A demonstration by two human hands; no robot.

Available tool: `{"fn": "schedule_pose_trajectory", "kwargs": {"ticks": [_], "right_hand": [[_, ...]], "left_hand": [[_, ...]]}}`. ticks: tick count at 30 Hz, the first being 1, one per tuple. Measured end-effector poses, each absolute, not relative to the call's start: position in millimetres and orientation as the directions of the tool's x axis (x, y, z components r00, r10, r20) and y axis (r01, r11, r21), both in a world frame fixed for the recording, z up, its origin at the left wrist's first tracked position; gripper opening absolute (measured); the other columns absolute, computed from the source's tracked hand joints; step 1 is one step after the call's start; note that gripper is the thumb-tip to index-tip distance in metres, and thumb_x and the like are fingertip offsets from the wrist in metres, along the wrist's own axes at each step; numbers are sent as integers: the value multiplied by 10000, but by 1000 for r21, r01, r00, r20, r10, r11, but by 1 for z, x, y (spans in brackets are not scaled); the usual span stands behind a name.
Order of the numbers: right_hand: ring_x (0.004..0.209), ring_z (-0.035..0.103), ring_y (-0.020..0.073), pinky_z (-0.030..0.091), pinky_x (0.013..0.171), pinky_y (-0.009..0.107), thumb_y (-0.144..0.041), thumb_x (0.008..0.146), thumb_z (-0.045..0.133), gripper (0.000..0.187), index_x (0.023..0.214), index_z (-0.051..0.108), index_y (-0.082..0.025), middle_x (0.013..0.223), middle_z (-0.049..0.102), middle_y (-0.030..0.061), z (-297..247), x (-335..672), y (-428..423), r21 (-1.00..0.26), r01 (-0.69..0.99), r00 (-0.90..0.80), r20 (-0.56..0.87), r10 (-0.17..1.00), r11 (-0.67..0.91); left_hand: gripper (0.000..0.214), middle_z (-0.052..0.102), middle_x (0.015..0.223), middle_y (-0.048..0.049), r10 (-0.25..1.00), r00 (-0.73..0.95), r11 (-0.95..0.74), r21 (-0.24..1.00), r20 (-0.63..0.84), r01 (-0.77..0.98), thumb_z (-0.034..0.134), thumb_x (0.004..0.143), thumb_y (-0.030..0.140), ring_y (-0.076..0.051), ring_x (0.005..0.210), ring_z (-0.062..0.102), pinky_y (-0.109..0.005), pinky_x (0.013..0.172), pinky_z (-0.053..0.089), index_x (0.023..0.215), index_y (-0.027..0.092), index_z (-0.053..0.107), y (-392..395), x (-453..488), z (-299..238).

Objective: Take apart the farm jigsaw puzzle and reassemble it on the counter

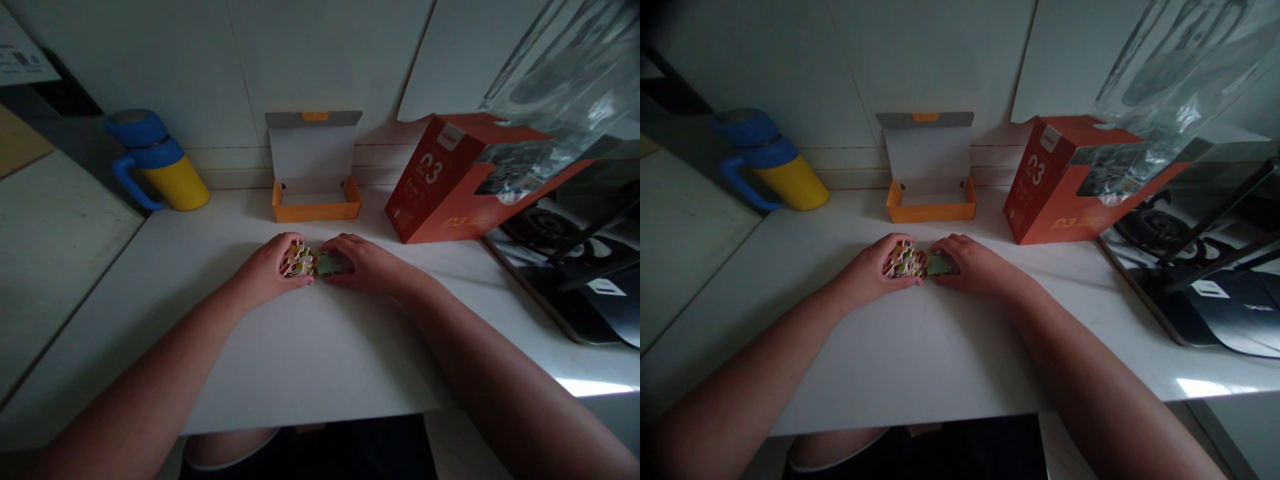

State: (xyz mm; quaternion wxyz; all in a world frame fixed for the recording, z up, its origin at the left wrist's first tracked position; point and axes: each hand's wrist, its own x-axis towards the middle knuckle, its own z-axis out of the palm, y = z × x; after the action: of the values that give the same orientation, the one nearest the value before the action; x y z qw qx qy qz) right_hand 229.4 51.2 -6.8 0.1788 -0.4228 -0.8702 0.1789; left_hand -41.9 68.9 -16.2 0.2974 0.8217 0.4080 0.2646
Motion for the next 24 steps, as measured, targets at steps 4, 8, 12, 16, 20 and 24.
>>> {"fn": "schedule_pose_trajectory", "kwargs": {"ticks": [4, 8, 12, 16, 20, 24], "right_hand": [[1106, 655, 269, 503, 997, 360, -346, 902, 758, 417, 1282, 671, -198, 1206, 702, 124, -6, 230, 52, -437, 685, -581, 155, 799, 583], [1070, 652, 269, 508, 980, 361, -364, 955, 717, 339, 1230, 719, -164, 1173, 697, 140, -7, 233, 56, -386, 702, -590, 155, 793, 598], [1133, 649, 279, 497, 1043, 377, -366, 982, 695, 336, 1245, 729, -161, 1201, 691, 150, -9, 238, 59, -335, 757, -545, 150, 825, 561], [1166, 652, 284, 501, 1069, 393, -320, 991, 677, 327, 1258, 724, -137, 1271, 677, 179, -10, 241, 60, -312, 793, -505, 146, 851, 524], [1210, 647, 305, 487, 1101, 420, -321, 991, 667, 294, 1226, 714, -152, 1308, 694, 166, -14, 242, 62, -291, 805, -499, 142, 855, 518], [1195, 648, 323, 493, 1085, 445, -371, 998, 655, 353, 1263, 680, -140, 1287, 697, 181, -18, 246, 65, -253, 871, -399, 131, 907, 420]], "left_hand": [[709, 676, 1327, -88, 829, 530, -481, 716, 182, 507, 905, 767, 375, -243, 1096, 713, -396, 957, 581, 1353, 271, 522, 70, -43, -19], [708, 684, 1324, -85, 832, 526, -476, 711, 175, 517, 904, 766, 404, -253, 1118, 715, -387, 956, 584, 1349, 263, 528, 71, -43, -19], [725, 683, 1334, -85, 836, 520, -469, 717, 173, 516, 909, 762, 397, -256, 1126, 718, -403, 973, 583, 1364, 268, 525, 71, -43, -19], [711, 685, 1332, -89, 832, 524, -481, 707, 181, 519, 907, 768, 400, -261, 1147, 711, -420, 990, 576, 1353, 266, 527, 70, -42, -18], [688, 690, 1312, -86, 831, 527, -476, 714, 176, 513, 895, 780, 391, -254, 1123, 717, -415, 972, 580, 1347, 274, 522, 69, -42, -18], [686, 694, 1300, -83, 833, 528, -468, 723, 168, 508, 892, 781, 395, -254, 1108, 717, -413, 961, 583, 1346, 276, 522, 69, -42, -17]]}}
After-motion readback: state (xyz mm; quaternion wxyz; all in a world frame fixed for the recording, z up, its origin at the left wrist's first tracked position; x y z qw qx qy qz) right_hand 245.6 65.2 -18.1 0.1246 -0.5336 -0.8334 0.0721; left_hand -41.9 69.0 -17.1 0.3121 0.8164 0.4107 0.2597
